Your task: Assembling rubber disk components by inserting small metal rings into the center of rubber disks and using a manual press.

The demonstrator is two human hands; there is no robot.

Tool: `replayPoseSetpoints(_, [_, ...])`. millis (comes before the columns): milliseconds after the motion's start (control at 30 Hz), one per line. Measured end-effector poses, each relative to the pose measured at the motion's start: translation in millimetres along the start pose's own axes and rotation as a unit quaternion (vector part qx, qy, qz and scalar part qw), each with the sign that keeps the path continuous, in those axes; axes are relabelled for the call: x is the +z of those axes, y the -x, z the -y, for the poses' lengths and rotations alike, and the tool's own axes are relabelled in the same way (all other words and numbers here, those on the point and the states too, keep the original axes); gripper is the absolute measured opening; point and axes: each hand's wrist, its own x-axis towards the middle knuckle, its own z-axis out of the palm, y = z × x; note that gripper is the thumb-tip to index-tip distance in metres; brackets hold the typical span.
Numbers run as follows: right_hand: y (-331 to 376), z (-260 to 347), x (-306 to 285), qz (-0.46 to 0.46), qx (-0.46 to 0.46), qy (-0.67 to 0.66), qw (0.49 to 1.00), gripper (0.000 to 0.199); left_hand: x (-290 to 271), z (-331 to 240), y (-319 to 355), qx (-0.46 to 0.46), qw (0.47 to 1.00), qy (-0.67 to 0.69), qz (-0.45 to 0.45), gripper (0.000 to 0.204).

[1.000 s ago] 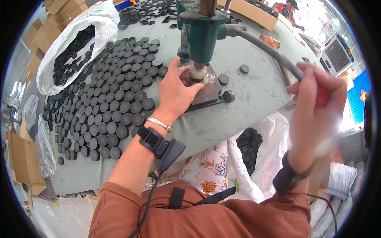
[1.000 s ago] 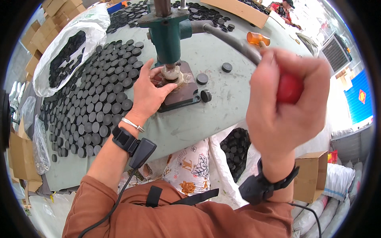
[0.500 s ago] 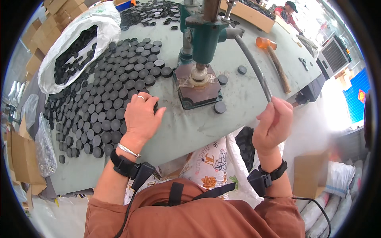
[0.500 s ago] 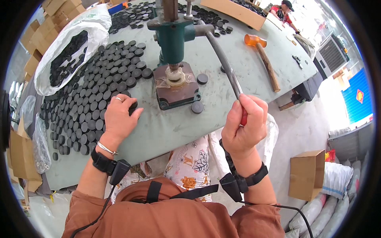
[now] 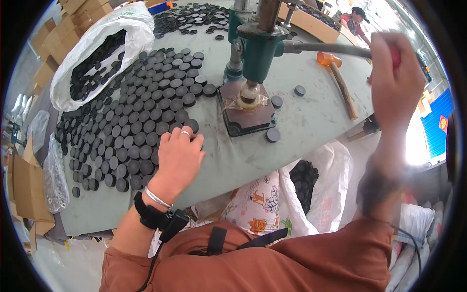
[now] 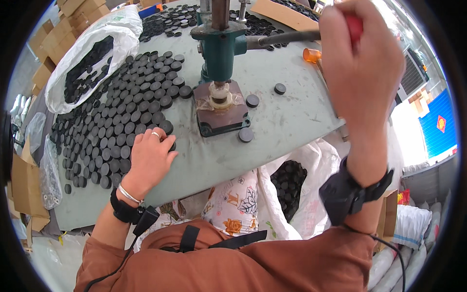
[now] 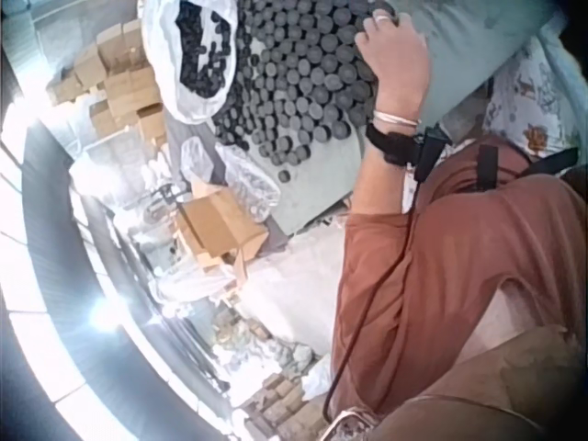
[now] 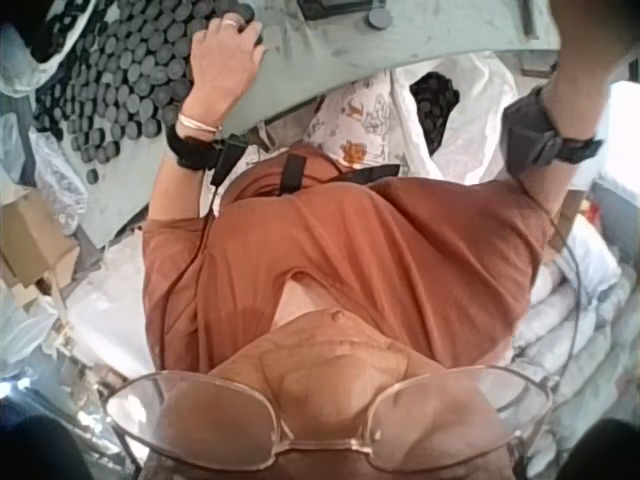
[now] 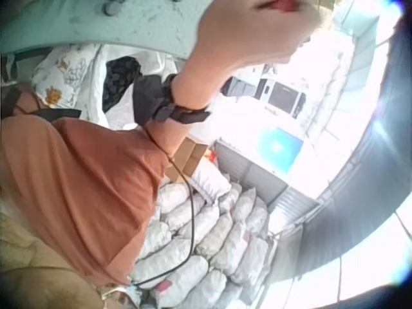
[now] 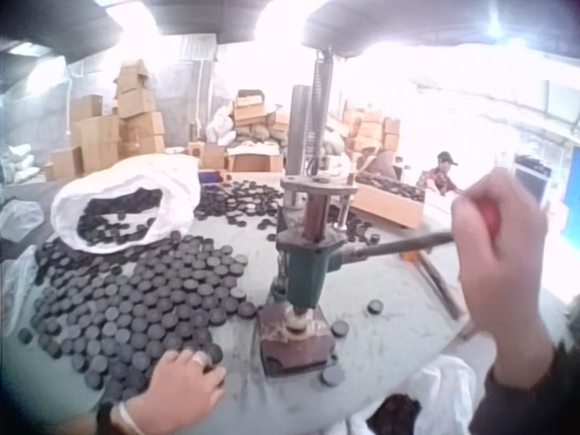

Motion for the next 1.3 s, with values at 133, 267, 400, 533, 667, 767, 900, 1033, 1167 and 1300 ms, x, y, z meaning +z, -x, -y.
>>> replayPoseSetpoints(133, [-34,-19,30,0.084,-0.143,0.218,0.962,0.018,8,4,7,0.016,0.997,-0.045,-0.066,0.034])
replayPoseSetpoints(267, [-52,17,39,-0.07,-0.023,0.056,0.996,0.012,4,-6,-12,0.024,0.992,0.077,-0.095,0.038])
replayPoseSetpoints(400, [-60,16,30,0.014,-0.005,-0.081,0.997,0.014,12,-18,-63,-0.001,0.939,0.315,-0.139,0.046])
replayPoseSetpoints(533, [-62,8,44,-0.024,-0.067,0.038,0.997,0.016,24,-33,-108,-0.056,0.918,0.377,-0.112,0.049])
replayPoseSetpoints(667, [-66,11,46,0.014,-0.018,-0.049,0.999,0.02,25,-31,-117,-0.071,0.916,0.367,-0.143,0.052])
replayPoseSetpoints(767, [-72,8,23,0.063,-0.021,-0.042,0.997,0.021,28,-48,-129,-0.064,0.915,0.373,-0.138,0.055])
replayPoseSetpoints(900, [-103,17,81,0.021,0.279,0.144,0.949,0.02,29,-42,-124,-0.103,0.917,0.359,-0.14,0.062])
replayPoseSetpoints(1033, [-35,-14,30,-0.115,-0.182,0.072,0.974,0.014,29,-39,-123,-0.125,0.915,0.37,-0.105,0.077])
replayPoseSetpoints(1167, [5,-13,4,0.013,-0.075,0.128,0.989,0.015,32,-43,-122,-0.114,0.918,0.345,-0.16,0.071])
replayPoseSetpoints(1300, [44,17,-13,0.031,0.082,0.029,0.996,0.007,33,-42,-121,-0.115,0.905,0.382,-0.149,0.075])
